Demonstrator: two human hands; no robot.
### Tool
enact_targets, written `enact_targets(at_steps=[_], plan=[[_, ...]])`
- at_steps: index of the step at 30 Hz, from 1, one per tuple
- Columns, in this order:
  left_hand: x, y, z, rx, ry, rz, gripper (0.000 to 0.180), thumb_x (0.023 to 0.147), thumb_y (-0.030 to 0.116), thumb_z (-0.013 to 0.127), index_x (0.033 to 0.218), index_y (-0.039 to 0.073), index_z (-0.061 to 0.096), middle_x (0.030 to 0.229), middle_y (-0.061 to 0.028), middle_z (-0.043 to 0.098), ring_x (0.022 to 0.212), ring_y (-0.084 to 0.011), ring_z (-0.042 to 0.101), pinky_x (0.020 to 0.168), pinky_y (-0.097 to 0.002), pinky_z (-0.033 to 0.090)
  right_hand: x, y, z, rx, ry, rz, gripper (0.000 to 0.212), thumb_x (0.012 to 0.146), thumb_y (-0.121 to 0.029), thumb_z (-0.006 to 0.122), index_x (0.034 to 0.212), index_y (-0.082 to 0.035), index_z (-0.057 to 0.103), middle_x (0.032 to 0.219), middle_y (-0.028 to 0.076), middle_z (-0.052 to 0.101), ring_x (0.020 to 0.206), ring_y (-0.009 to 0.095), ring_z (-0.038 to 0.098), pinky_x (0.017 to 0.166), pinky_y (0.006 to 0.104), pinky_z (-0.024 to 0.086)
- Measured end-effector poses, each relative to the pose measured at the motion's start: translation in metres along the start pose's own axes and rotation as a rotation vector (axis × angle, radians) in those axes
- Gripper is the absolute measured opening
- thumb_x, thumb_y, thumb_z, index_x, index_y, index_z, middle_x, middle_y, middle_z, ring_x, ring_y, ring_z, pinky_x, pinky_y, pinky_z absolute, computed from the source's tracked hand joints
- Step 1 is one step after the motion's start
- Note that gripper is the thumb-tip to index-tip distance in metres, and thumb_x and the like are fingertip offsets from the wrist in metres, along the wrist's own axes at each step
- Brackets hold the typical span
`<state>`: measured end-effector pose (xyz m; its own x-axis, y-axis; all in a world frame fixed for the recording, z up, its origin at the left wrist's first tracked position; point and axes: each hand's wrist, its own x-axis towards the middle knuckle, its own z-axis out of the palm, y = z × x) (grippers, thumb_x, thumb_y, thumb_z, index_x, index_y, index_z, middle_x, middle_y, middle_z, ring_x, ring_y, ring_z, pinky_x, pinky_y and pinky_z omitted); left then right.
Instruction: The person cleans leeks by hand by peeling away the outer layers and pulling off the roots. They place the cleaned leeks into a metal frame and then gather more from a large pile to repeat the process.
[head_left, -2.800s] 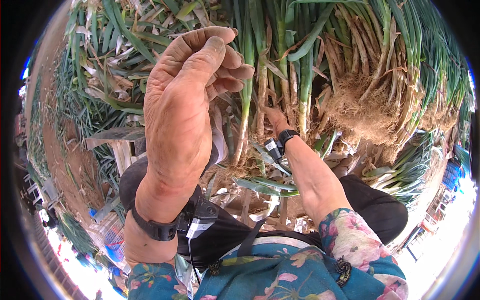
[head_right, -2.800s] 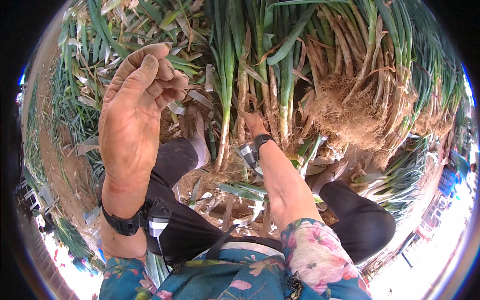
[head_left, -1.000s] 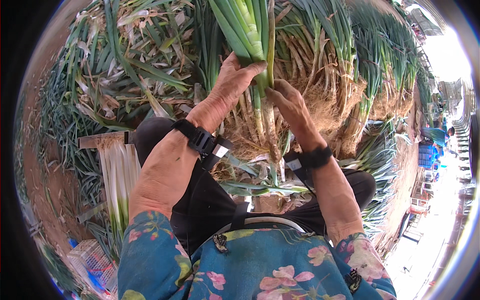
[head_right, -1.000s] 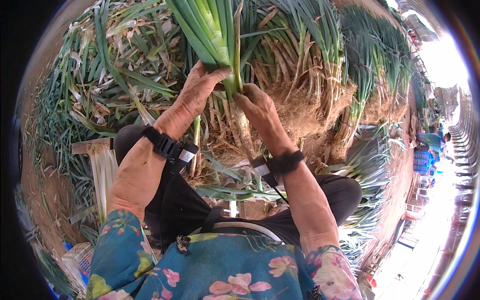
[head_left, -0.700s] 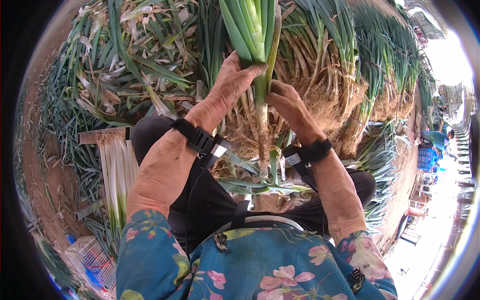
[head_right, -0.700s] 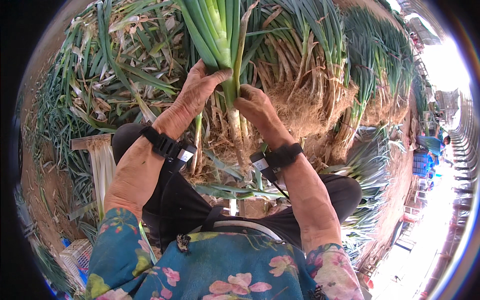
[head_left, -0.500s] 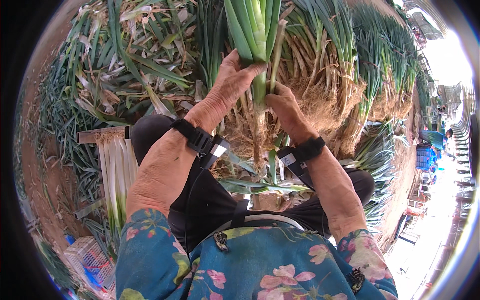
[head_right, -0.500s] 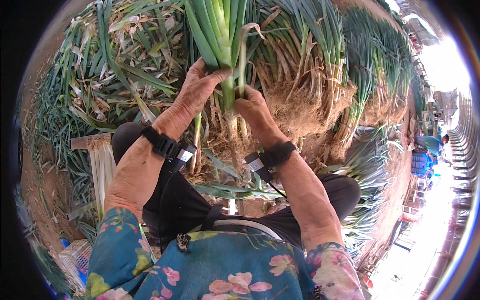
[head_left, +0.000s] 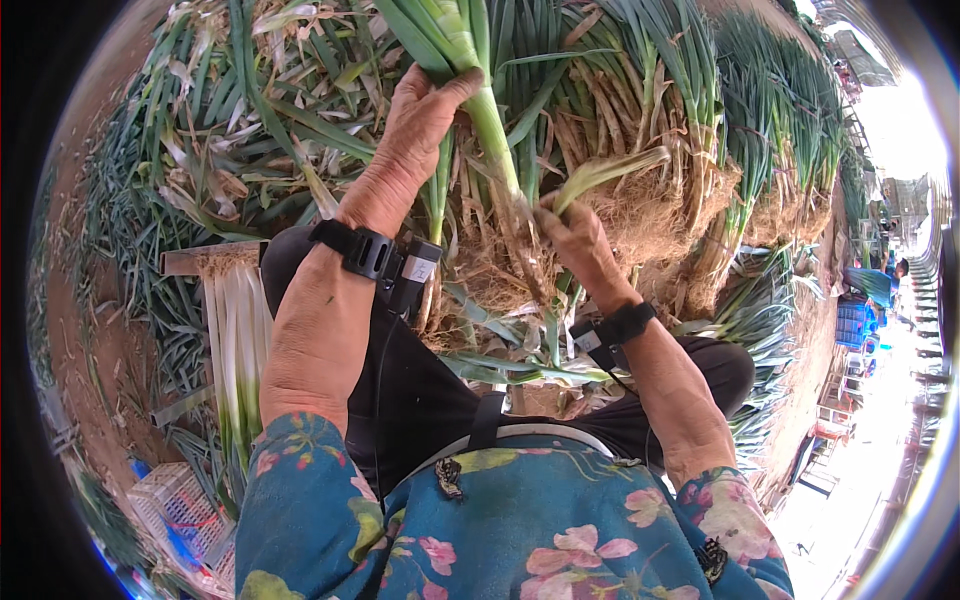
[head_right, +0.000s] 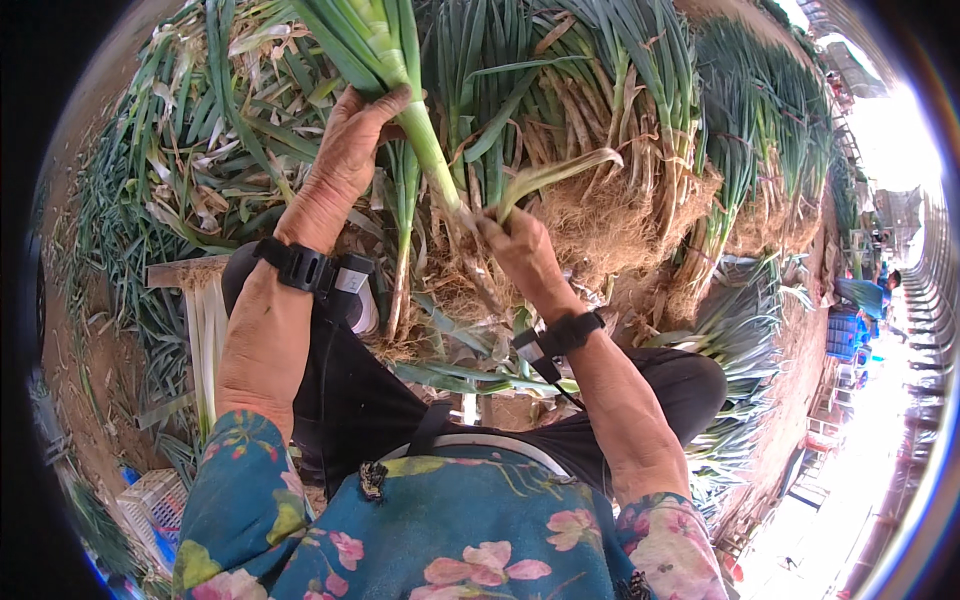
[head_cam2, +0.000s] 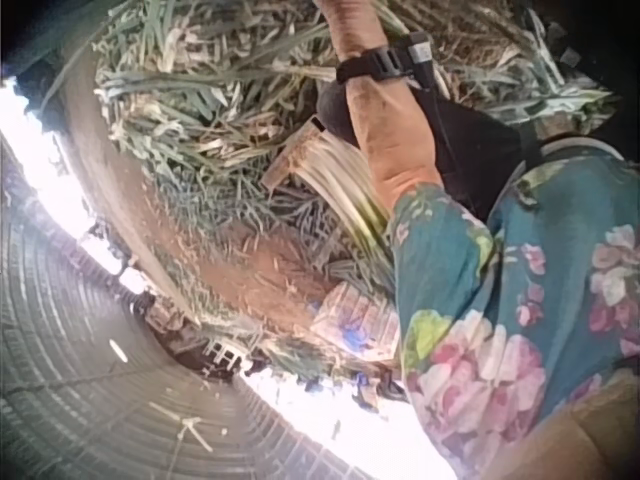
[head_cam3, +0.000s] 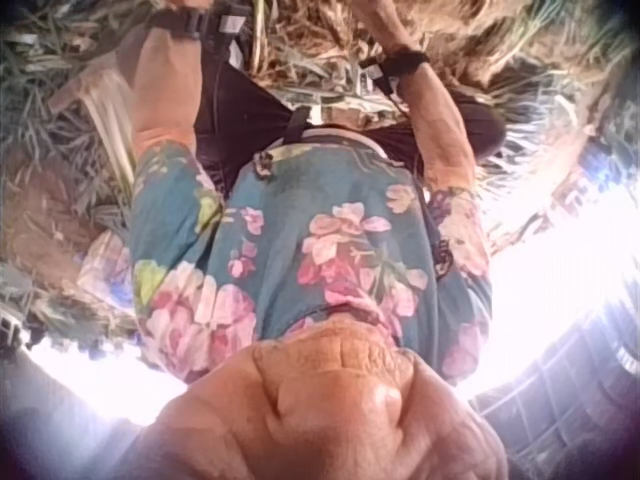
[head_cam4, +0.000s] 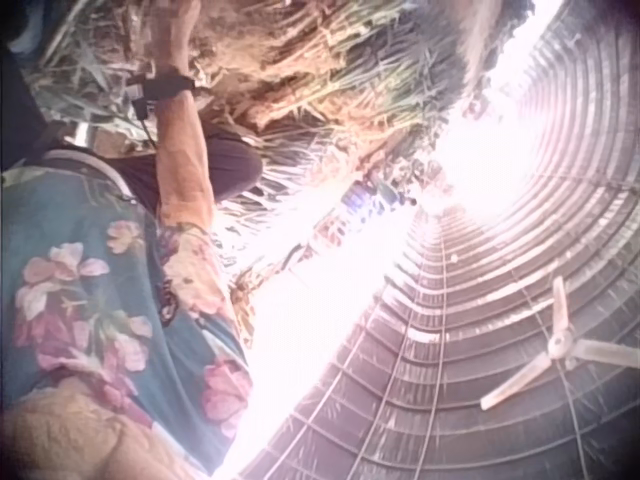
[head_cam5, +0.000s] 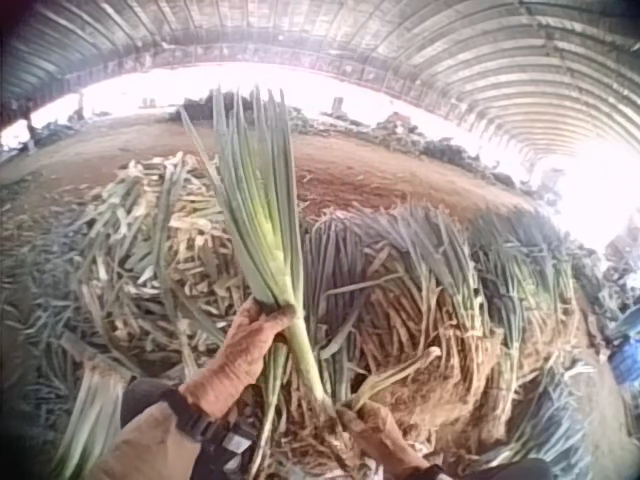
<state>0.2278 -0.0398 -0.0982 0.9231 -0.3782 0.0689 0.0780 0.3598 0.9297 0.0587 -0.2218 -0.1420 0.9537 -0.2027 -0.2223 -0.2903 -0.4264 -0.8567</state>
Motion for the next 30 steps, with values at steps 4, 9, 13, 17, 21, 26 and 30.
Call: enact_targets(at_steps=[4, 9, 13, 17, 21, 26, 30], plan=[[0.004, 0.01, -0.02, -0.019, 0.105, 0.042, 0.027, 0.086, 0.018, 0.069, 0.109, 0.009, 0.061, 0.098, -0.0037, 0.066, 0.087, -0.0146, 0.063, 0.068, -0.0296, 0.052, -0.043, 0.073, 0.006, -0.399, -0.165, 0.002, 0.023, 0.089, -0.02, 0.054, 0.099, -0.002, 0.066, 0.084, 0.018, 0.068, 0.072, 0.029, 0.065, 0.066, 0.0417, 0.051], [0.0, 0.019, -0.032, 0.102, 0.098, 0.015, 0.036, 0.087, 0.021, 0.068, 0.116, 0.005, 0.056, 0.101, -0.0077, 0.067, 0.093, -0.0198, 0.064, 0.074, -0.034, 0.056, -0.108, 0.175, -0.006, -1.004, -0.696, 0.398, 0.029, 0.077, -0.023, 0.056, 0.095, -0.006, 0.072, 0.101, 0.02, 0.068, 0.092, 0.034, 0.067, 0.078, 0.0438, 0.054], [-0.013, 0.017, -0.035, 0.152, 0.118, -0.051, 0.037, 0.086, 0.021, 0.068, 0.117, 0.005, 0.056, 0.107, -0.0068, 0.065, 0.095, -0.0185, 0.063, 0.074, -0.0326, 0.055, -0.117, 0.185, -0.027, -1.239, -0.666, 0.352, 0.029, 0.08, -0.026, 0.055, 0.094, -0.007, 0.072, 0.098, 0.017, 0.069, 0.092, 0.034, 0.067, 0.078, 0.0437, 0.054], [-0.011, 0.043, -0.04, 0.049, 0.201, 0.003, 0.031, 0.087, 0.019, 0.065, 0.113, 0.004, 0.058, 0.097, -0.0057, 0.064, 0.083, -0.0153, 0.062, 0.07, -0.0296, 0.051, -0.151, 0.207, -0.063, -1.197, -0.733, 0.615, 0.042, 0.079, -0.031, 0.062, 0.116, -0.011, 0.066, 0.124, 0.016, 0.06, 0.113, 0.03, 0.059, 0.094, 0.0399, 0.048], [-0.015, 0.024, -0.026, 0.038, 0.107, -0.132, 0.041, 0.085, 0.031, 0.07, 0.115, 0.005, 0.058, 0.098, -0.0092, 0.067, 0.087, -0.0186, 0.065, 0.076, -0.0309, 0.053, -0.084, 0.161, -0.04, -0.683, -0.272, 0.255, 0.04, 0.087, -0.033, 0.054, 0.109, -0.002, 0.064, 0.109, 0.021, 0.064, 0.1, 0.032, 0.063, 0.085, 0.0402, 0.049], [-0.029, 0.0, 0.002, -0.116, -0.073, -0.222, 0.032, 0.085, 0.021, 0.067, 0.113, 0.008, 0.057, 0.099, -0.0052, 0.064, 0.088, -0.0176, 0.063, 0.072, -0.0352, 0.053, -0.06, 0.003, 0.002, 0.267, -0.239, 0.055, 0.043, 0.092, -0.037, 0.054, 0.114, 0.0, 0.058, 0.108, 0.013, 0.063, 0.102, 0.022, 0.06, 0.091, 0.0327, 0.048], [-0.035, -0.003, 0.015, -0.216, -0.135, -0.325, 0.027, 0.084, 0.019, 0.059, 0.109, 0.007, 0.057, 0.094, -0.0046, 0.063, 0.084, -0.0186, 0.062, 0.071, -0.0374, 0.053, -0.077, 0.009, 0.02, 0.28, -0.253, 0.075, 0.036, 0.093, -0.033, 0.057, 0.105, 0.001, 0.058, 0.088, 0.005, 0.06, 0.079, 0.012, 0.056, 0.073, 0.0271, 0.047]])
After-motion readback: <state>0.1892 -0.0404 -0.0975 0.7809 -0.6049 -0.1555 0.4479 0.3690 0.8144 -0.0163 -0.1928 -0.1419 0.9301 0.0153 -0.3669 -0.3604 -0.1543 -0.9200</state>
